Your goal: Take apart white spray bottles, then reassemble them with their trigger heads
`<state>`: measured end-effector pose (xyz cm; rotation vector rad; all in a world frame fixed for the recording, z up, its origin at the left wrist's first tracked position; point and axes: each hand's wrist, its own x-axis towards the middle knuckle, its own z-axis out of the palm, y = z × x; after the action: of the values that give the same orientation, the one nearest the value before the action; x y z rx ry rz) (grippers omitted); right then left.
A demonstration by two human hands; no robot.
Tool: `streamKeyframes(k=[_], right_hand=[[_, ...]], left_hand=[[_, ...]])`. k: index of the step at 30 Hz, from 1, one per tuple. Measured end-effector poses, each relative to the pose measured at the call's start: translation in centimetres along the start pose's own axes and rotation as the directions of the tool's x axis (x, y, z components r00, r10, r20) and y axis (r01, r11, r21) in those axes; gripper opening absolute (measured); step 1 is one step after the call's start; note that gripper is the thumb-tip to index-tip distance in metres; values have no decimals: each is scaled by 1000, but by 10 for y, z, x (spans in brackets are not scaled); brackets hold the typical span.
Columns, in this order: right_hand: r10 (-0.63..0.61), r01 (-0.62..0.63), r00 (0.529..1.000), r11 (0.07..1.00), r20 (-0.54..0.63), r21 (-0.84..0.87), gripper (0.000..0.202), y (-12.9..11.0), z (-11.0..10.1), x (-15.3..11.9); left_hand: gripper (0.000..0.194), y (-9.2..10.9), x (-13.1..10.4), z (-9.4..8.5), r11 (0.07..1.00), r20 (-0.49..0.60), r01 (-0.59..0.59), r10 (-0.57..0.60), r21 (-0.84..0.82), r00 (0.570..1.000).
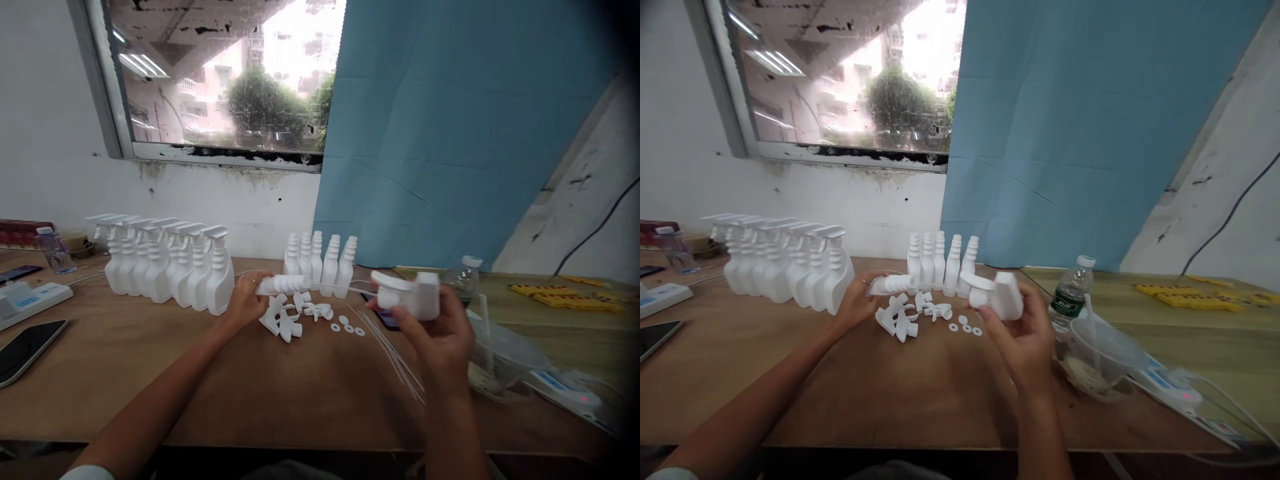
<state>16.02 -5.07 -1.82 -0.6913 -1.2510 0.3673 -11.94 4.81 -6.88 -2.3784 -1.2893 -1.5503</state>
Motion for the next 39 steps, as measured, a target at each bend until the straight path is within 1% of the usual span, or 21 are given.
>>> streamKeyframes(k=[3,5,7,9,10,12,14,15,18,19,21,22,24,26,28,30,32,34,37,39], right_hand=[[-17,31,995,989,99,-143,33,4,5,-6],[-31,61,982,985,184,-163,31,3,10,-10],[-24,56,971,990,238,-128,30,-2,15,-13],[20,4,964,996,267,-89,29,-8,20,-16],[55,-35,954,997,294,-72,28,-11,24,-16],[142,-141,919,990,367,-32,28,-12,33,-17],[225,-263,863,964,452,23,30,-8,46,-17],[258,-325,834,944,487,57,31,-4,55,-17],[315,-498,761,844,567,200,31,9,82,-18],[321,-543,744,802,586,250,31,13,91,-19],[322,-595,725,737,609,319,29,18,105,-22],[322,-610,717,720,618,333,28,19,111,-23],[321,-616,715,710,622,342,25,20,118,-26],[308,-613,712,710,631,346,24,19,121,-28],[292,-613,706,709,646,349,25,18,122,-30],[279,-621,695,698,663,357,26,17,123,-30],[270,-629,689,684,673,369,27,16,124,-31],[269,-635,685,676,677,374,28,17,124,-30],[279,-651,672,663,686,368,30,20,124,-30],[281,-661,667,650,690,375,31,22,124,-31]], left_hand=[[47,30,-12,-9,995,72,-86,90,-55,993],[45,52,-24,-16,989,122,-111,123,-103,985],[45,69,-37,-22,984,160,-61,89,-168,983],[49,80,-48,-26,962,218,63,-3,-267,976],[51,84,-53,-27,938,259,138,-54,-318,964],[52,87,-59,-27,877,339,277,-142,-392,930],[51,87,-64,-24,811,391,377,-202,-447,898],[51,85,-67,-21,775,397,412,-227,-480,890],[56,75,-77,-10,660,375,471,-294,-586,879],[57,71,-80,-6,626,364,481,-316,-614,876],[56,64,-82,-3,568,360,498,-344,-655,867],[55,61,-81,-3,544,355,489,-339,-681,871],[53,59,-71,-11,512,307,427,-305,-745,902],[48,63,-54,-26,509,200,321,-279,-799,939],[39,73,-34,-44,539,100,242,-280,-807,955],[34,85,-16,-60,584,89,235,-267,-777,960],[31,97,-3,-71,611,121,257,-256,-749,959],[33,105,5,-75,622,134,269,-256,-735,957],[43,110,12,-73,622,84,239,-267,-746,960],[41,110,15,-69,610,85,239,-272,-756,959]])
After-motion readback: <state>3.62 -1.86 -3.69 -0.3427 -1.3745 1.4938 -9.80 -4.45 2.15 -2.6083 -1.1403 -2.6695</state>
